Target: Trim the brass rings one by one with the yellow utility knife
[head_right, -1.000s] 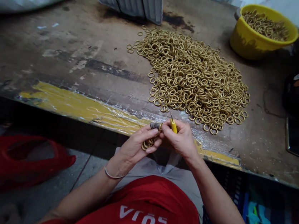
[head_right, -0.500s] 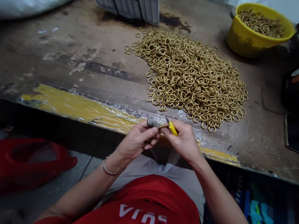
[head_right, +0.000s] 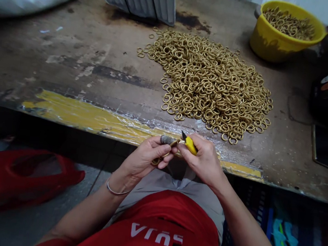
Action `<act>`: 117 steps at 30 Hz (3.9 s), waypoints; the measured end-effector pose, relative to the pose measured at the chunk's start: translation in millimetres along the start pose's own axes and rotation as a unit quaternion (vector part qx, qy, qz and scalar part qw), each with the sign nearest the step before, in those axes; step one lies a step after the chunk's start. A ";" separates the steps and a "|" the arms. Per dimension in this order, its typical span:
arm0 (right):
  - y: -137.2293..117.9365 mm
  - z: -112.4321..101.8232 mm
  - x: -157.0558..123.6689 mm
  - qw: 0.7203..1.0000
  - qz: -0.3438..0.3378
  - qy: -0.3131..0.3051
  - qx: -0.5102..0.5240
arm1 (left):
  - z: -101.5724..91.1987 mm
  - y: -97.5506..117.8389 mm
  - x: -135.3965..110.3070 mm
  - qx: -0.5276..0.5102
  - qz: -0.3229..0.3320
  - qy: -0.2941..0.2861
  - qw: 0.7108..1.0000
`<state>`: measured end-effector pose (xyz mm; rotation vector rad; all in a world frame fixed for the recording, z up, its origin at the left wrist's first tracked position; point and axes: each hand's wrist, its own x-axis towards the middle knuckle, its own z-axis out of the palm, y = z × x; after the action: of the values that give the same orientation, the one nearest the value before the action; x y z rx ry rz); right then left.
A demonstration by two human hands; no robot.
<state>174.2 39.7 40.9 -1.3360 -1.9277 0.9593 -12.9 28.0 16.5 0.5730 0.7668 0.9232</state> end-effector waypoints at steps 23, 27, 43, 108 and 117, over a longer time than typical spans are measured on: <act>10.8 -7.1 9.8 0.896 0.087 0.018 -0.434 | 8.8 -3.2 -22.0 0.212 0.110 0.078 0.968; 11.3 -8.1 34.5 0.906 0.049 0.008 -0.420 | 2.7 -5.2 -22.6 0.087 0.017 0.008 0.996; -1.6 14.6 79.1 0.987 0.130 -0.091 0.022 | -24.0 -1.2 -0.1 0.082 0.085 0.138 0.983; -2.6 -8.7 -3.0 0.978 -0.136 -0.028 -0.156 | 1.1 -7.4 -8.9 0.041 0.032 0.050 0.997; -7.8 13.8 -10.5 0.948 -0.043 -0.029 -0.315 | 7.0 -20.2 -7.8 0.085 0.077 0.072 0.991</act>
<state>162.4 24.9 38.8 -1.5463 -2.4328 0.3361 -0.6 10.6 8.7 0.7276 0.9479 1.0563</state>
